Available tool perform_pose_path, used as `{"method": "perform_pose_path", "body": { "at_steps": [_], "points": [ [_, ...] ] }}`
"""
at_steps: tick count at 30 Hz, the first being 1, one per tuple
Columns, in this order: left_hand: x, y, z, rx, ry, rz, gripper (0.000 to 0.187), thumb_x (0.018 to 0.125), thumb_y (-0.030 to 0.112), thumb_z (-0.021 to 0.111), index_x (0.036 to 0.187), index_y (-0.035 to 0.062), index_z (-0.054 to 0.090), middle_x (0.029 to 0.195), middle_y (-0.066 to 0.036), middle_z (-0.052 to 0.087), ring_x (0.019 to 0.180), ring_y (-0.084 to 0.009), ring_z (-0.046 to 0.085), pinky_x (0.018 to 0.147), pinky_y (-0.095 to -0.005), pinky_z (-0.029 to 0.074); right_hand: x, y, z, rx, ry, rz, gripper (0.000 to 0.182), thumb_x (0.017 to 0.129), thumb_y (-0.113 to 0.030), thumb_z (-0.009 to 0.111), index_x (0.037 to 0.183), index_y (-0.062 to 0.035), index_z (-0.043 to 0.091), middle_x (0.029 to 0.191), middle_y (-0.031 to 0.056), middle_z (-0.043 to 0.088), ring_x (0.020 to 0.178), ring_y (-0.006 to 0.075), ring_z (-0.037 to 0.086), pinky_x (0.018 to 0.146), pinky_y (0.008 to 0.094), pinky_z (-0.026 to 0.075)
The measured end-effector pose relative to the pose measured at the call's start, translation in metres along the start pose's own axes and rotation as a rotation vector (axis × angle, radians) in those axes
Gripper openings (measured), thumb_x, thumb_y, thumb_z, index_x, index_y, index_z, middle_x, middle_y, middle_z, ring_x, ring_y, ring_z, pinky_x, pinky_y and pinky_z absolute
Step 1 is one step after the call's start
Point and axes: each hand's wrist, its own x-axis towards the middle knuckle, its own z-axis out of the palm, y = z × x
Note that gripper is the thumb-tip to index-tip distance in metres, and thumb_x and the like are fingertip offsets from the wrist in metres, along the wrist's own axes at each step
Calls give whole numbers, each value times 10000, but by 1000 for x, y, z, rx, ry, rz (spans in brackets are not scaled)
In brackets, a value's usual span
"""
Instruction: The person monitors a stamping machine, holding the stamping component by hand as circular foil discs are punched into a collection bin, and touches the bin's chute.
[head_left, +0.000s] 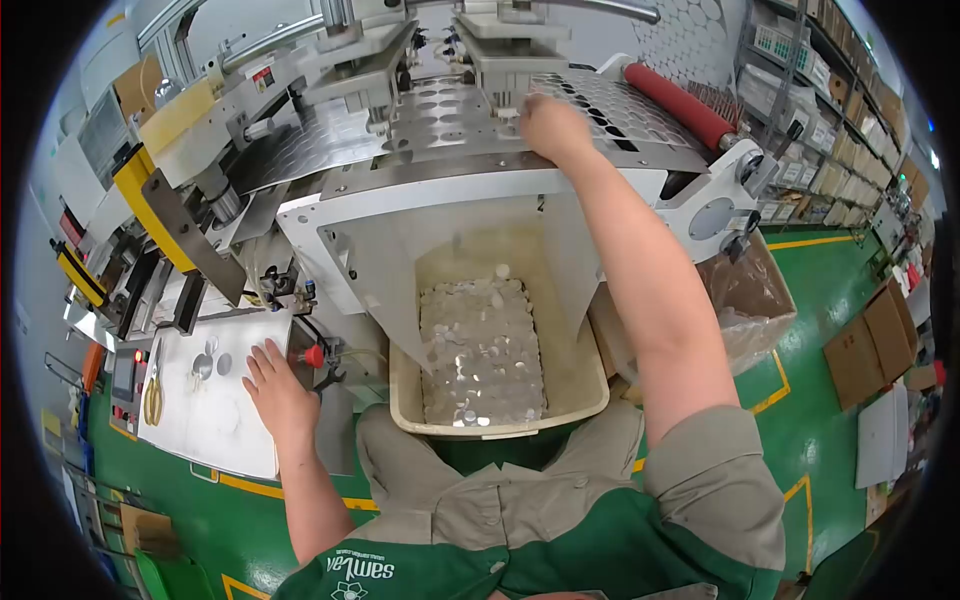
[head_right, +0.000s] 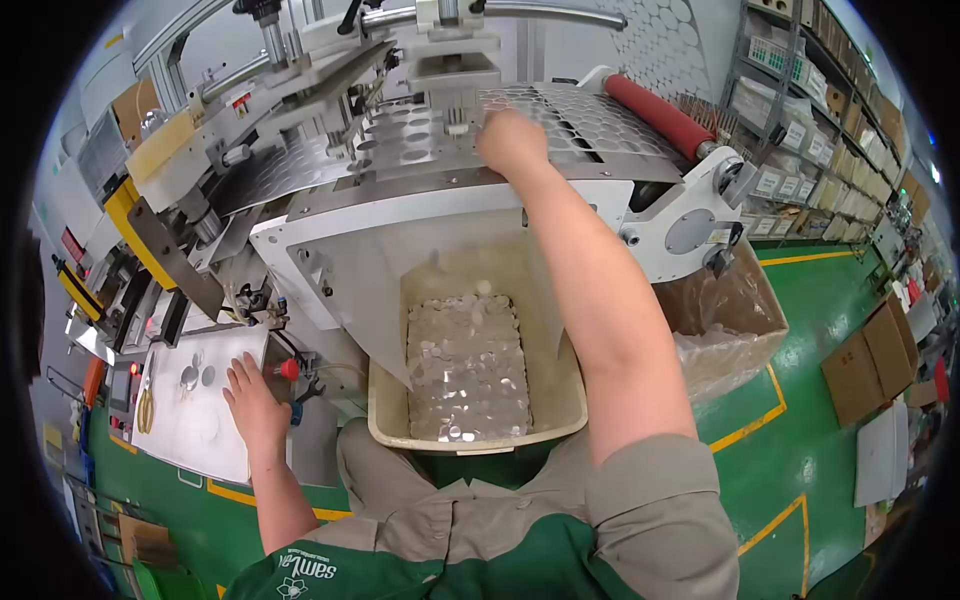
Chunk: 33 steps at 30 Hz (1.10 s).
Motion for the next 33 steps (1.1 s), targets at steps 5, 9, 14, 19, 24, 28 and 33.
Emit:
{"method": "perform_pose_path", "body": {
  "at_steps": [5,9,14,19,24,28,33],
  "points": [
    [0,0,-1,0,-1,4,905,656,36,697,1457,16,276,1495,-235,307,1401,-376,289,1142,-509,237,-5,-5,-9,5,4,2,265,821,-201,533,989,-48,670,964,186,695,944,355,659,828,457,492],
    [0,0,-1,5,4,1,911,656,41,699,1460,18,270,1497,-235,306,1403,-374,286,1143,-509,234,1,-4,-6,61,62,28,277,825,-200,525,1004,-43,666,1025,170,686,966,365,646,864,465,479],
    [0,0,-3,-15,4,7,887,661,23,680,1453,14,281,1494,-233,315,1402,-374,288,1142,-513,233,1,-6,-8,-16,12,17,296,829,-210,523,1023,-43,670,1036,176,685,982,349,648,823,469,491],
    [0,2,-6,-10,-24,-16,876,671,21,672,1455,17,281,1499,-231,309,1405,-366,286,1146,-503,230,2,-1,-6,34,-18,40,297,847,-253,533,1007,-50,680,1027,186,687,963,355,655,921,472,433],
    [0,0,-1,-12,-1,-3,887,665,29,688,1454,13,285,1497,-234,309,1402,-373,289,1143,-511,230,1,0,-2,3,16,-7,315,870,-269,514,1045,-61,673,1005,185,688,943,368,651,944,479,423],
    [0,2,-4,8,-5,-5,880,665,33,692,1449,11,294,1489,-229,325,1400,-369,295,1140,-508,242,-5,-3,-5,-41,-22,-42,280,870,-227,495,1030,-52,645,965,173,696,933,356,657,883,479,438],
    [-1,2,-5,1,-10,-3,867,674,29,681,1448,10,292,1488,-229,326,1401,-370,292,1141,-502,241,-2,0,-5,-31,6,-22,290,863,-227,494,1027,-57,662,1009,187,686,947,369,651,854,476,480]
  ]
}}
